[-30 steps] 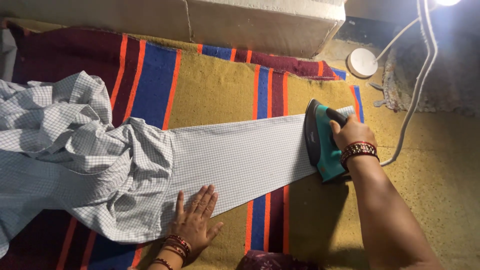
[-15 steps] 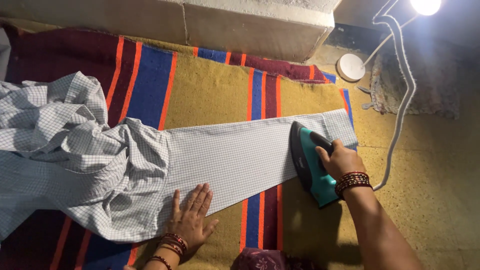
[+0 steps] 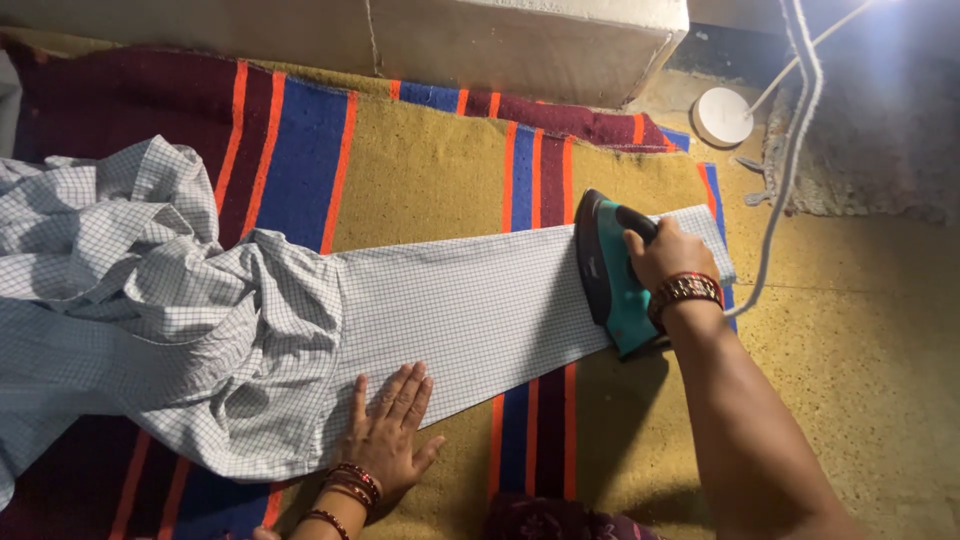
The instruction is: Ironing and folding a long-sleeved shirt on a floor mat.
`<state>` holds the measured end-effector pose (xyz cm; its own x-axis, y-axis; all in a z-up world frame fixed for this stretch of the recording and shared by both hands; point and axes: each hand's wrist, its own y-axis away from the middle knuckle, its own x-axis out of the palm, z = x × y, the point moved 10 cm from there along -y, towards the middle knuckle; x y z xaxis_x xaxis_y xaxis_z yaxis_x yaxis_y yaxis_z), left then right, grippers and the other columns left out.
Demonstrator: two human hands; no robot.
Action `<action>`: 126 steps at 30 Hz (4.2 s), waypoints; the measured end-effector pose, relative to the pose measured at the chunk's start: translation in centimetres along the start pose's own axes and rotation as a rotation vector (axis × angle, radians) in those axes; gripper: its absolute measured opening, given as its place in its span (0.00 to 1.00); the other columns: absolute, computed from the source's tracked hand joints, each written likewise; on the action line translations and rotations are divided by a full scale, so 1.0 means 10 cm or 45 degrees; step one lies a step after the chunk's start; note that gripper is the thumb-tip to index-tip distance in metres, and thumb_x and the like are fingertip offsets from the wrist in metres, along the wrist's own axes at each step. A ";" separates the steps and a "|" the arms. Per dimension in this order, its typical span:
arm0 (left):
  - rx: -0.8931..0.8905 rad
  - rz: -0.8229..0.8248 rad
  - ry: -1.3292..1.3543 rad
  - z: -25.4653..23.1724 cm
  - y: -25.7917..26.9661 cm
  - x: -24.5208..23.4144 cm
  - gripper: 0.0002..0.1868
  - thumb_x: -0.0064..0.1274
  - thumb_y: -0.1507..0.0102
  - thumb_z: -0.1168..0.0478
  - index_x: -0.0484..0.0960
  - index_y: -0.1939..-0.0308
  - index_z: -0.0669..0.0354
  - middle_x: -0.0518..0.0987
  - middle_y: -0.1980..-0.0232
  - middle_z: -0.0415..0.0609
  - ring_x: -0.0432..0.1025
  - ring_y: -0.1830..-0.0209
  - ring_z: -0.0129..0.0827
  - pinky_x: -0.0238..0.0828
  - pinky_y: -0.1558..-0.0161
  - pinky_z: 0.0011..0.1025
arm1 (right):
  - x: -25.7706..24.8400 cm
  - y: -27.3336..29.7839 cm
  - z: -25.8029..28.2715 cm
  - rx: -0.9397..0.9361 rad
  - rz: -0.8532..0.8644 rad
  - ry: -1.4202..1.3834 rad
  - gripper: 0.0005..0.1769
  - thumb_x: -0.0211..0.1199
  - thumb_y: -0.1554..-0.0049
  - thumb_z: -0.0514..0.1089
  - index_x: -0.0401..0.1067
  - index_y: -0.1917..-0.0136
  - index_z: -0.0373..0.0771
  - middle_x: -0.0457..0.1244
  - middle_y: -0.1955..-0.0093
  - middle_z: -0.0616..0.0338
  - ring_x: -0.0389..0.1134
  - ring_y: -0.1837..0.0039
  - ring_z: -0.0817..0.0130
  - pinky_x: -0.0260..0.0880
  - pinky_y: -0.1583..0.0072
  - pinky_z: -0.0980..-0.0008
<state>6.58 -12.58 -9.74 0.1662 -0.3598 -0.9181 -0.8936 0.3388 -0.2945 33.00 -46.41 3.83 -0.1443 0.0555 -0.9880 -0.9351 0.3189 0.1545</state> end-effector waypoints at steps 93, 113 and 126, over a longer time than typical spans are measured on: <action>-0.189 0.370 0.115 0.13 -0.07 0.16 0.46 0.47 0.40 0.36 0.56 0.25 0.57 0.45 0.16 0.51 0.35 0.18 0.43 0.21 0.31 0.72 | 0.38 0.90 1.07 -0.115 0.242 -0.119 0.31 0.59 0.42 0.68 0.69 0.41 0.41 0.70 0.49 0.38 0.72 0.43 0.39 0.71 0.41 0.45; -0.532 1.204 0.052 0.46 0.26 -1.81 0.46 0.46 0.35 0.33 0.49 0.22 0.48 0.46 0.18 0.48 0.38 0.17 0.40 0.24 0.25 0.65 | 0.59 1.68 1.42 -0.090 0.331 -0.204 0.31 0.56 0.41 0.68 0.67 0.41 0.41 0.70 0.48 0.38 0.71 0.42 0.38 0.71 0.40 0.44; -0.687 0.620 0.119 1.23 0.10 -1.80 0.44 0.55 0.42 0.34 0.63 0.28 0.49 0.66 0.27 0.51 0.62 0.26 0.44 0.52 0.28 0.54 | 0.50 1.27 2.03 -0.185 0.242 -0.160 0.32 0.58 0.42 0.67 0.68 0.40 0.39 0.69 0.48 0.35 0.70 0.41 0.37 0.70 0.40 0.44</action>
<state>7.82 4.93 3.27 -0.3174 -0.3583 -0.8780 -0.9420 0.0129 0.3352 27.00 -22.88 1.01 -0.2886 0.2211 -0.9316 -0.9332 0.1526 0.3254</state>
